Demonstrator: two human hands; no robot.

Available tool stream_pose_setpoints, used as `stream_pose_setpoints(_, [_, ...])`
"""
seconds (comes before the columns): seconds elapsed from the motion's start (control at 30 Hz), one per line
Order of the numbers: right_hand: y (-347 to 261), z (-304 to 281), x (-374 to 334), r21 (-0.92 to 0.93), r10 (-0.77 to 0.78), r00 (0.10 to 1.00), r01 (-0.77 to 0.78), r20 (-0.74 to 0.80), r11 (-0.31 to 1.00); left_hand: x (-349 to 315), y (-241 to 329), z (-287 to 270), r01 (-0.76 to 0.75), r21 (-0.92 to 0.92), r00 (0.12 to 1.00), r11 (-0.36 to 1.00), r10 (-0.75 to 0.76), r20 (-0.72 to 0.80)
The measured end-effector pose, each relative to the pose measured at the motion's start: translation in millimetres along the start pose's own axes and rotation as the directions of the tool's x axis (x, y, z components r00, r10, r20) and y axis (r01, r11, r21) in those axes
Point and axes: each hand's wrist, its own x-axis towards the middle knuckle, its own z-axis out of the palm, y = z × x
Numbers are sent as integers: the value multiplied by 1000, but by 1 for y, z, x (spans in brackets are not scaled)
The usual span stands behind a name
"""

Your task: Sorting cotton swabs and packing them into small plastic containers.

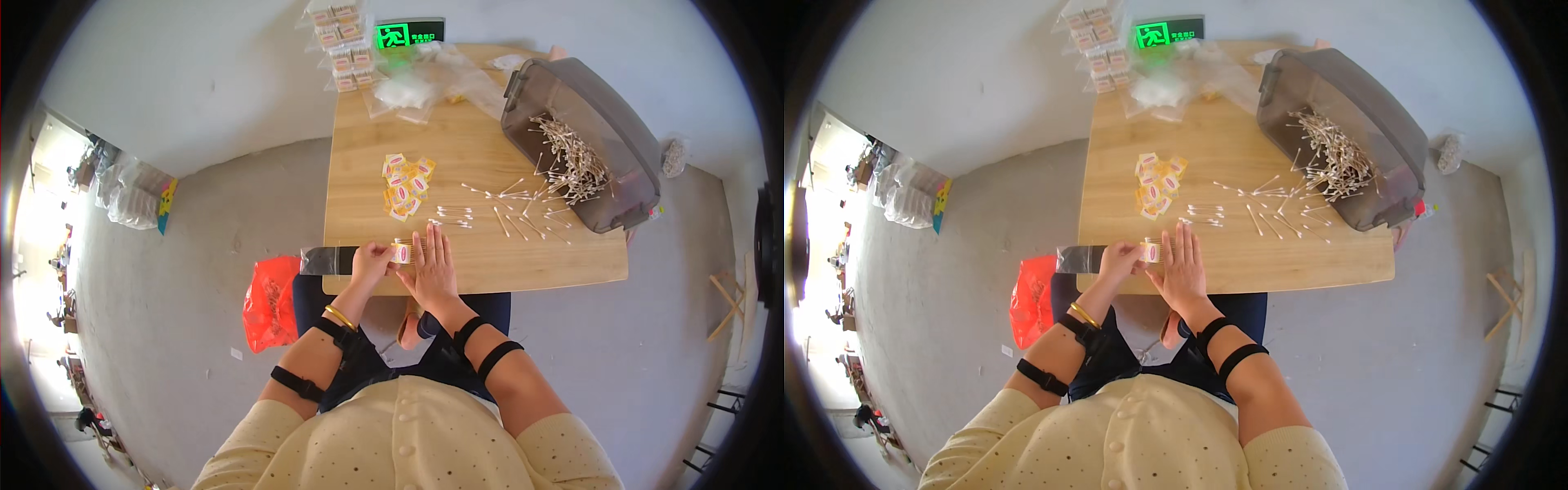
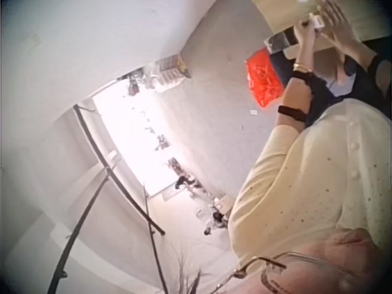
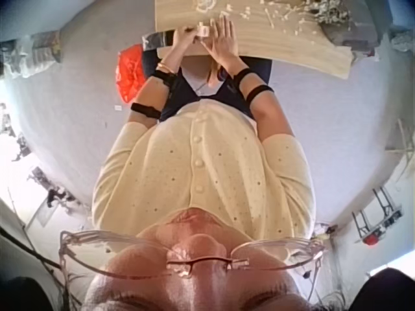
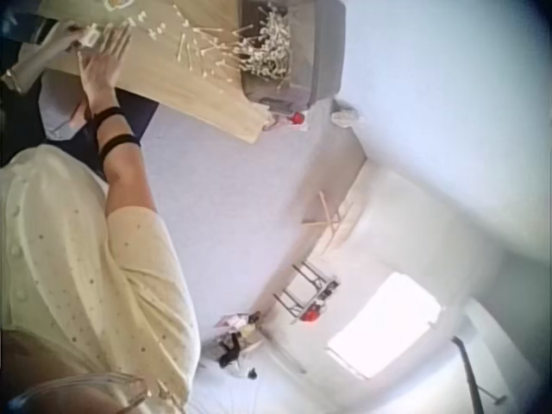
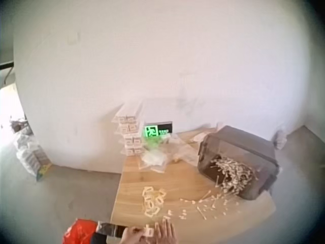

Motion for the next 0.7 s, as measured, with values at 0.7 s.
stream_pose_setpoints(0.7, [-4, -1, 0, -30, -4, 1000, 4, 11, 1000, 0, -16, -34, -293, 469, 848, 833, 453, -275])
